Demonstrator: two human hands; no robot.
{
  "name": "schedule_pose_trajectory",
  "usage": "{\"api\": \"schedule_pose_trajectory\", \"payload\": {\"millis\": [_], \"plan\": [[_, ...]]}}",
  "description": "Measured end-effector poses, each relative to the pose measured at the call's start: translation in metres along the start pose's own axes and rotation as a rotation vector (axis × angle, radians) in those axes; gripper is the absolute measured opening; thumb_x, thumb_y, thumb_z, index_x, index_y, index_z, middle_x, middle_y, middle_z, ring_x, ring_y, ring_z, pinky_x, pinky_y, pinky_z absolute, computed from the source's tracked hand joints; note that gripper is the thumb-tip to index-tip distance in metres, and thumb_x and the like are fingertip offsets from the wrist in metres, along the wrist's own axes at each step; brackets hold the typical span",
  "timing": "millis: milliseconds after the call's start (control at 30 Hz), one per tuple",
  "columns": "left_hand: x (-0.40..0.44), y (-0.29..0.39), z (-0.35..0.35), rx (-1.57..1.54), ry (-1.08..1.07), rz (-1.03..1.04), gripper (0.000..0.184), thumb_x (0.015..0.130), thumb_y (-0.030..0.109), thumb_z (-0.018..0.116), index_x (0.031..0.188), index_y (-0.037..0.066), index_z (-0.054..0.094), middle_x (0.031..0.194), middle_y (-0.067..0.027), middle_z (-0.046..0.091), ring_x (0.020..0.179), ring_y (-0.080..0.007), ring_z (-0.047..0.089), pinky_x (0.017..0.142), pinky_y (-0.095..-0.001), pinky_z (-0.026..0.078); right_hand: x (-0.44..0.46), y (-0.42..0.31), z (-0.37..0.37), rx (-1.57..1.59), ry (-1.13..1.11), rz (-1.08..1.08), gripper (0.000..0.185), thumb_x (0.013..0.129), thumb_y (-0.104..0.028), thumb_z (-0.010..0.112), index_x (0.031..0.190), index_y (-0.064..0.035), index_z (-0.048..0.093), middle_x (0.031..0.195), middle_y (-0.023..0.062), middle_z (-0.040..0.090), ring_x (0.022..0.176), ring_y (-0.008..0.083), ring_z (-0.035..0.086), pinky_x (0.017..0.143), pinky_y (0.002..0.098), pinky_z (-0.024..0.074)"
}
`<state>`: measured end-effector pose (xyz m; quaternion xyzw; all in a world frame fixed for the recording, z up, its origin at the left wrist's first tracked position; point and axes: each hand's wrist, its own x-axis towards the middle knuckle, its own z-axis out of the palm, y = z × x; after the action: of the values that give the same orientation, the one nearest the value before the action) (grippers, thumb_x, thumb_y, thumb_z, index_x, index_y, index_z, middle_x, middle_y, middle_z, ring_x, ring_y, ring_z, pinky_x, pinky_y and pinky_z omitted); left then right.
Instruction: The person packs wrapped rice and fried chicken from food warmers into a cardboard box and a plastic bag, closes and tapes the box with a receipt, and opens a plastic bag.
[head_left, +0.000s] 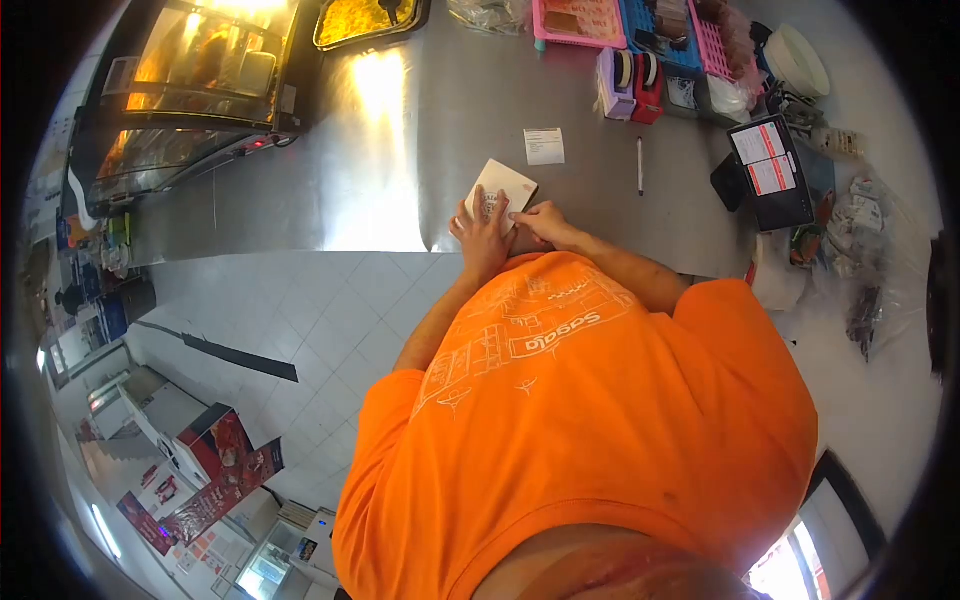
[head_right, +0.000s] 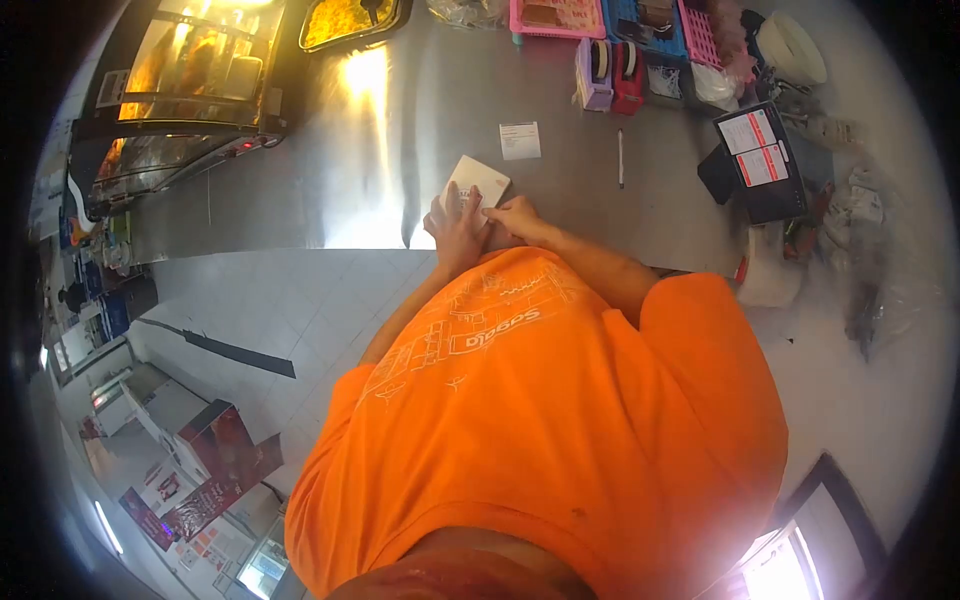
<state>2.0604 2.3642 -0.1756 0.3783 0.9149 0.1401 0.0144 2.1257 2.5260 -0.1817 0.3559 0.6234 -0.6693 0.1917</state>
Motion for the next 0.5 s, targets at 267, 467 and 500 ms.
{"api": "schedule_pose_trajectory", "payload": {"millis": [267, 467, 500], "plan": [[0.006, 0.000, -0.012, 0.000, -0.065, 0.019, 0.069, 0.081, 0.040, 0.073, 0.144, 0.024, 0.050, 0.157, -0.0171, 0.030, 0.137, -0.0489, 0.027, 0.102, -0.0656, 0.025, 0.056, 0.041, -0.025, -0.373, -0.119, -0.555, 0.033, 0.090, -0.035, 0.071, 0.086, -0.0027, 0.074, 0.061, 0.0051, 0.064, 0.049, 0.0196, 0.058, 0.050, 0.0336, 0.0461], [0.006, 0.002, -0.010, -0.060, -0.011, -0.002, 0.072, 0.074, 0.036, 0.078, 0.141, 0.026, 0.052, 0.155, -0.0139, 0.033, 0.136, -0.0428, 0.029, 0.102, -0.0653, 0.025, 0.083, 0.048, -0.067, -1.069, 0.350, -0.870, 0.029, 0.087, -0.037, 0.070, 0.085, -0.0073, 0.070, 0.083, 0.0097, 0.071, 0.070, 0.0333, 0.066, 0.067, 0.0437, 0.0530], [0.006, 0.002, -0.010, -0.060, -0.003, -0.018, 0.072, 0.074, 0.036, 0.079, 0.140, 0.026, 0.053, 0.155, -0.0141, 0.033, 0.136, -0.0425, 0.029, 0.102, -0.0652, 0.025, 0.087, 0.053, -0.076, -0.920, 0.465, -0.821, 0.029, 0.087, -0.037, 0.070, 0.086, -0.0079, 0.069, 0.085, 0.0104, 0.071, 0.072, 0.0341, 0.066, 0.069, 0.0440, 0.0532]]}}
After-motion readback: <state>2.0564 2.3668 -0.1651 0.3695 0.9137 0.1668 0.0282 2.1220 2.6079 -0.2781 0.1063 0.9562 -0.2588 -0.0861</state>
